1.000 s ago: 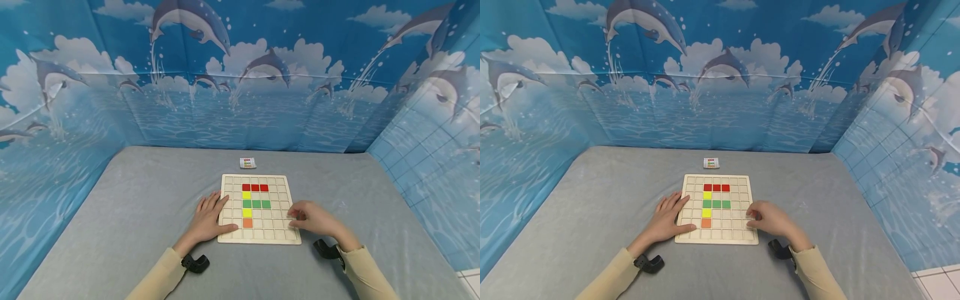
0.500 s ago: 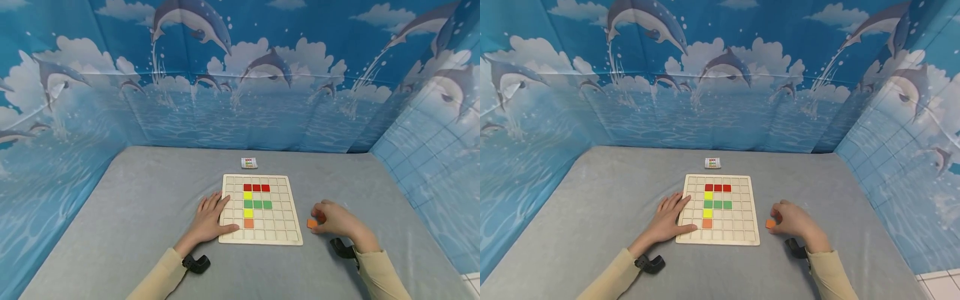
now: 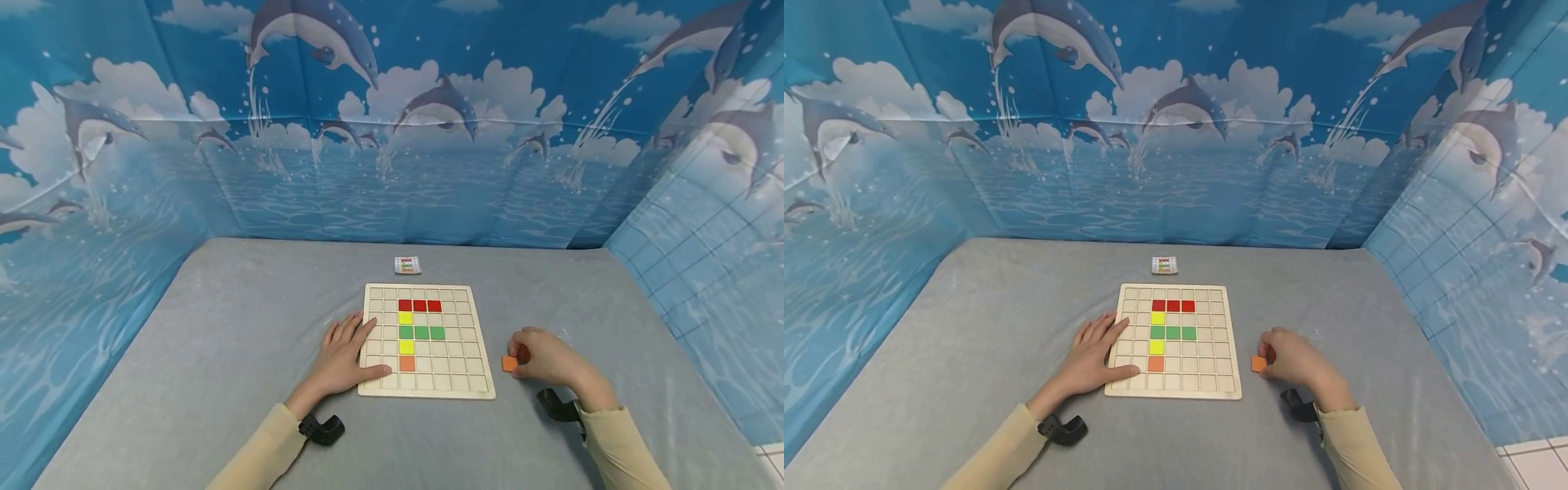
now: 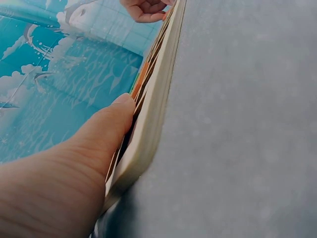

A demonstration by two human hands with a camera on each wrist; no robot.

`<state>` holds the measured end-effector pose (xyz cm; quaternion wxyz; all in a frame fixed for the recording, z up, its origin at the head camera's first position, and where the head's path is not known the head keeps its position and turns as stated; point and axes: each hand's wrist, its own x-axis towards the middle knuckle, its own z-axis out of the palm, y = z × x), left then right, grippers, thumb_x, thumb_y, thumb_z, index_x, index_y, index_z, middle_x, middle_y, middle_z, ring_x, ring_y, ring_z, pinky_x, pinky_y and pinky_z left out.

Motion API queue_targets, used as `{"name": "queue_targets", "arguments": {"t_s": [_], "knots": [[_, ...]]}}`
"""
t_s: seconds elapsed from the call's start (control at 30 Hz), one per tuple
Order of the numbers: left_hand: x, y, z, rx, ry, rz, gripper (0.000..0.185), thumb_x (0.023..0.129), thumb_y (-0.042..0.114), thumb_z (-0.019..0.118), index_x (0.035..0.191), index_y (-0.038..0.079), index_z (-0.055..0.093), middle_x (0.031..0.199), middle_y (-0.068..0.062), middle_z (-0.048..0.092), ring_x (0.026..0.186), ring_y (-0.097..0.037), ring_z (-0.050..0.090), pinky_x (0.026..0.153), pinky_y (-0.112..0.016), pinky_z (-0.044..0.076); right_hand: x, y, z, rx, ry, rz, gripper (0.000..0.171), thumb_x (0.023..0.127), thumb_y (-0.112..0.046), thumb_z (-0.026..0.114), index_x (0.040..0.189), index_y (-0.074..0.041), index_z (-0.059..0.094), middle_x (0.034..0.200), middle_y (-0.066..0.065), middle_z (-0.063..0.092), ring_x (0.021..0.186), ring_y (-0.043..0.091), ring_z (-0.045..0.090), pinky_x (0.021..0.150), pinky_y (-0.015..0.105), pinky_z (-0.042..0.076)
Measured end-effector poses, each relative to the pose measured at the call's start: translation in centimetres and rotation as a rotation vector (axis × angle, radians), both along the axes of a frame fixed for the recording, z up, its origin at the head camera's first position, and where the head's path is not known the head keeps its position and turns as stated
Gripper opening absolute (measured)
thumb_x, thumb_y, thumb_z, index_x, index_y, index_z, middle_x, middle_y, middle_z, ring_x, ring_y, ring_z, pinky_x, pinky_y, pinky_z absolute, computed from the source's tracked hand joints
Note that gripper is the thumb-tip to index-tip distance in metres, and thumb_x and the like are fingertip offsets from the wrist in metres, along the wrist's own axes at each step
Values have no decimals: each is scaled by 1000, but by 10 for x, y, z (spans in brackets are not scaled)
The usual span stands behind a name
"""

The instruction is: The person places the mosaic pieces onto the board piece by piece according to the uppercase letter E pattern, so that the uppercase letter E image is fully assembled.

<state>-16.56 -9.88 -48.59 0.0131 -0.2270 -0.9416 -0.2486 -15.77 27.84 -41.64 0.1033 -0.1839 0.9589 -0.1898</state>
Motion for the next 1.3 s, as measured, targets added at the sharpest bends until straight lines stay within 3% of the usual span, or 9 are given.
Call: {"name": "queue_targets", "arguments": {"t_s": [0.27, 0.57, 0.9, 1.07, 1.3], "knots": [[0, 0, 2, -6, -11, 7, 95, 79, 70, 58, 151, 15, 29, 155, -11, 19, 142, -25, 9, 110, -49, 4, -1, -4, -2, -56, -7, -16, 32, 69, -6, 82, 74, -13, 51, 63, -3, 45, 57, 13, 41, 52, 28, 34], [-1, 1, 1, -6, -20, 15, 95, 78, 71, 57, 151, 16, 29, 155, -10, 18, 142, -25, 8, 110, -49, 3, -3, -4, -4, -111, 17, 24, 35, 71, -5, 81, 70, -13, 48, 58, -6, 43, 51, 9, 39, 48, 24, 32], [-1, 0, 1, -9, -16, 14, 95, 78, 71, 57, 151, 16, 29, 155, -10, 18, 142, -24, 8, 110, -48, 2, -4, -12, -6, -177, 86, 31, 21, 83, -4, 73, 79, -12, 54, 64, -6, 49, 54, 9, 41, 50, 25, 36], [-1, 0, 1, -12, -12, 13, 95, 78, 71, 57, 151, 15, 30, 155, -11, 19, 142, -24, 8, 110, -48, 2, -2, -30, -10, -303, 168, -38, 19, 82, -1, 73, 84, -11, 57, 73, -4, 57, 60, 9, 50, 51, 25, 43], [-1, 0, 2, -7, -9, 13, 95, 78, 70, 58, 150, 15, 30, 155, -11, 19, 142, -25, 9, 110, -48, 2, 4, -59, -19, -584, 44, -13, 15, 82, 3, 71, 87, -8, 62, 79, 2, 65, 63, 19, 62, 55, 27, 51]]}}
